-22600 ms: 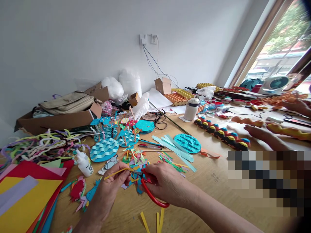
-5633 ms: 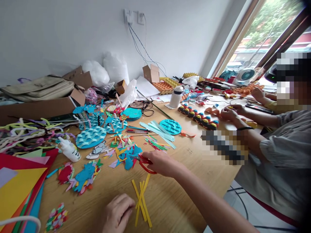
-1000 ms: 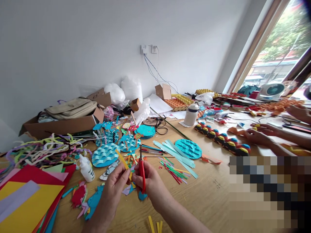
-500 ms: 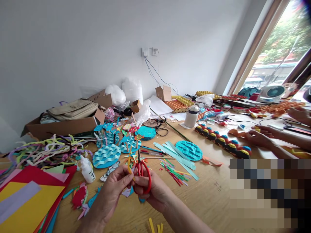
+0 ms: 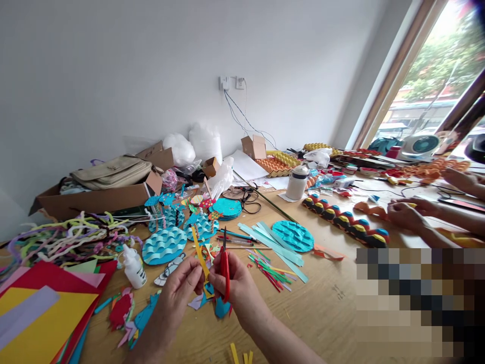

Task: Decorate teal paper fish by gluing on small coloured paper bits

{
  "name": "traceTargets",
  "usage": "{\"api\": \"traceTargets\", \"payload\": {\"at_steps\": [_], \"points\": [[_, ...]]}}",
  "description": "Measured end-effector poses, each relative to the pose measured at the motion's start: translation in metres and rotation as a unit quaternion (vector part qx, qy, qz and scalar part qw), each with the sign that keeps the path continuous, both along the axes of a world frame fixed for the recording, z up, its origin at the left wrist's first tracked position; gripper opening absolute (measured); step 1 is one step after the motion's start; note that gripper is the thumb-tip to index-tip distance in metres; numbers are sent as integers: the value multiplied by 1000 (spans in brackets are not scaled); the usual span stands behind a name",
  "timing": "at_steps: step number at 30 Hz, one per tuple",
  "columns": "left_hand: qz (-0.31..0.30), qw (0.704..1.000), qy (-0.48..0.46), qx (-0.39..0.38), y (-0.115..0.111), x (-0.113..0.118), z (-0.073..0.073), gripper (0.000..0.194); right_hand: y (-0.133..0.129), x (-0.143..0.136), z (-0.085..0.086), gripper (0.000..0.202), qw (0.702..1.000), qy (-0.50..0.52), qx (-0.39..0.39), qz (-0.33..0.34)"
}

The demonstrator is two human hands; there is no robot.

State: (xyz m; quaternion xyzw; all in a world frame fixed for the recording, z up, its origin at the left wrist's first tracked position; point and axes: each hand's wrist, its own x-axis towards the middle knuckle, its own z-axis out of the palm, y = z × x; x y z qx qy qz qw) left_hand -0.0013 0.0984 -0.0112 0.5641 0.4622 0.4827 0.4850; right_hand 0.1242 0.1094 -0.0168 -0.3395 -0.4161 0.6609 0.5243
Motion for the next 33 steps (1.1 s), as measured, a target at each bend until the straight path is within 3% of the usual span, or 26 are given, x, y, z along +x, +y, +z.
{"api": "traceTargets", "payload": {"at_steps": [5,11,17,21,33], "points": [[-5,997,70,43,4,0,-2,21,0,-1,1,38,999,-28,26,-7],[6,1000,17,13,2,-2,10,21,-4,3,2,30,991,-119,56,-8],[25,994,-103,-12,-2,-9,15,17,-21,16,-2,16,943,-303,134,44],[24,991,-128,-29,-5,-7,16,17,-32,20,1,19,904,-393,167,36],[-18,991,-124,-53,-6,-3,21,19,-31,13,6,20,876,-446,176,51]]}}
